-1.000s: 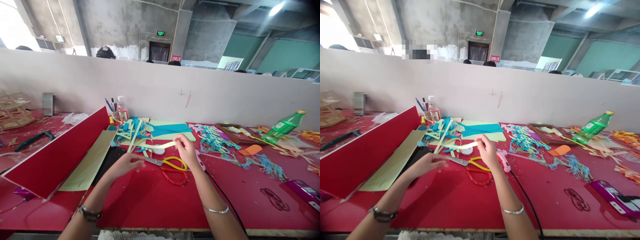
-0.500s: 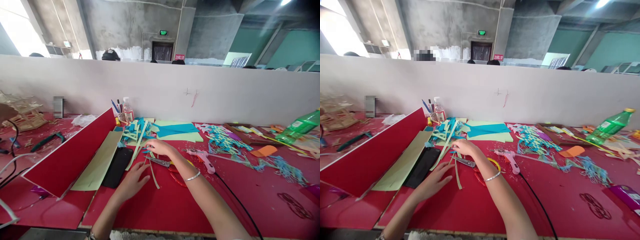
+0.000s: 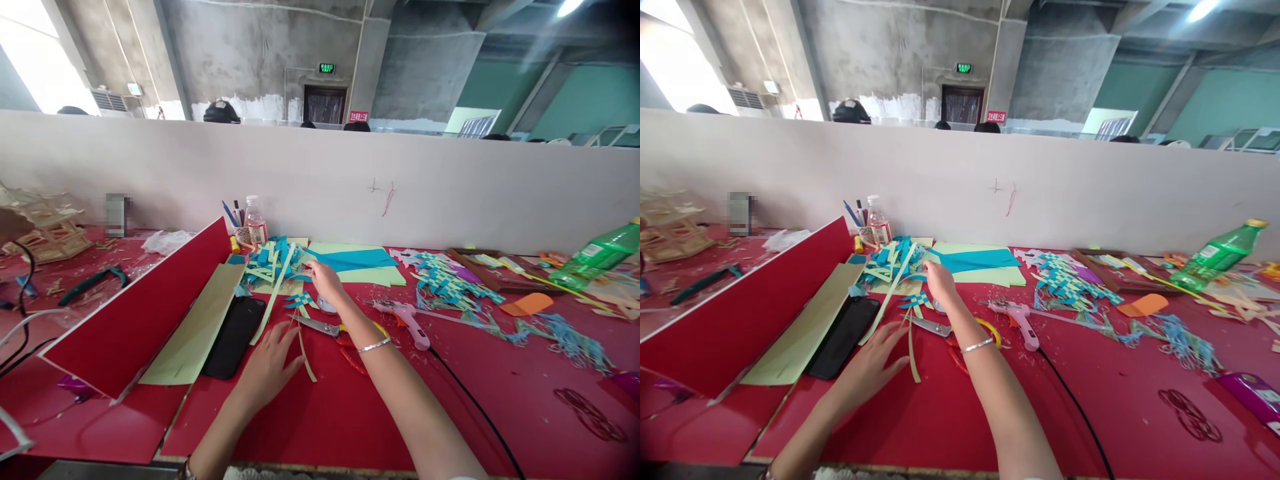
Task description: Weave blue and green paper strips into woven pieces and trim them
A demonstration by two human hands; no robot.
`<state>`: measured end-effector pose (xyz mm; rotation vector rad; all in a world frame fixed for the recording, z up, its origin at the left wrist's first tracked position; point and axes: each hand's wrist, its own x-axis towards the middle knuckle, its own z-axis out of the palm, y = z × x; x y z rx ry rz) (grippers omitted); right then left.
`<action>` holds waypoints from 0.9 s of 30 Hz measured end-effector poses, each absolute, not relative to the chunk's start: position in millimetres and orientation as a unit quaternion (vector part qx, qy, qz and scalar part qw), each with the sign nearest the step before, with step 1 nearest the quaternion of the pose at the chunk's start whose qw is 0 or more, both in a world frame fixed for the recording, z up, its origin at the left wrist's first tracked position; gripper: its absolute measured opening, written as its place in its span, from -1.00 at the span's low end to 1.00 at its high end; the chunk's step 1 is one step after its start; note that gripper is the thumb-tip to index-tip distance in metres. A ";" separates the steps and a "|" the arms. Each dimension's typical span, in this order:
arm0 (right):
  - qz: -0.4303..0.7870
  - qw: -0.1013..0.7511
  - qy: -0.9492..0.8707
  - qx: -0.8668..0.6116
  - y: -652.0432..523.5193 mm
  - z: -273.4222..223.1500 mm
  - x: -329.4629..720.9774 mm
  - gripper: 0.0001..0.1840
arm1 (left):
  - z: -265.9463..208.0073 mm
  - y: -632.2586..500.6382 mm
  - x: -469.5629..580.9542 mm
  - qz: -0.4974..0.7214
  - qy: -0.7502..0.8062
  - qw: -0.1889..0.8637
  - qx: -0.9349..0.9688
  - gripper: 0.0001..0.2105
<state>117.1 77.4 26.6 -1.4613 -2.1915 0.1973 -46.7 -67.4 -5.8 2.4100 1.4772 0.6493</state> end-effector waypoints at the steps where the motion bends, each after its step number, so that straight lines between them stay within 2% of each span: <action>1: 0.068 0.268 -0.801 -0.531 74.7 34.5 120.6 -0.66 | -2.7 -65.9 -48.0 0.243 0.500 0.118 0.823 -0.61; 5: 0.057 0.341 -0.792 -0.503 55.1 65.5 137.7 -0.74 | 21.7 -60.4 -52.3 0.331 0.495 0.136 0.791 -0.69; 8: 0.106 0.443 -0.769 -0.448 31.5 77.5 147.7 -0.83 | 41.9 -55.7 -50.9 0.429 0.495 0.162 0.738 -0.72; 10: 0.169 0.491 -0.745 -0.419 15.1 78.3 149.8 -0.88 | 50.5 -50.7 -45.1 0.479 0.482 0.209 0.703 -0.68; 12: 0.222 0.515 -0.721 -0.407 1.6 75.1 148.1 -0.90 | 54.1 -44.0 -34.7 0.501 0.453 0.300 0.674 -0.65; 14: 0.250 0.542 -0.690 -0.409 -7.0 70.3 144.3 -0.93 | 53.8 -36.7 -20.9 0.493 0.417 0.397 0.652 -0.66; 16: 0.253 0.572 -0.656 -0.422 -10.4 65.8 140.2 -0.95 | 51.3 -30.6 -5.8 0.478 0.391 0.451 0.645 -0.68; 19: 0.253 0.609 -0.608 -0.441 -9.2 60.9 136.6 -0.96 | 47.4 -26.6 13.2 0.449 0.377 0.472 0.658 -0.69; 23: 0.313 0.635 -0.549 -0.443 -4.3 54.1 138.2 -0.93 | 45.3 -29.6 24.4 0.427 0.363 0.520 0.644 -0.67; 27: 0.339 0.628 -0.550 -0.433 -3.0 48.0 149.7 -0.86 | 45.2 -29.4 18.6 0.410 0.371 0.500 0.667 -0.71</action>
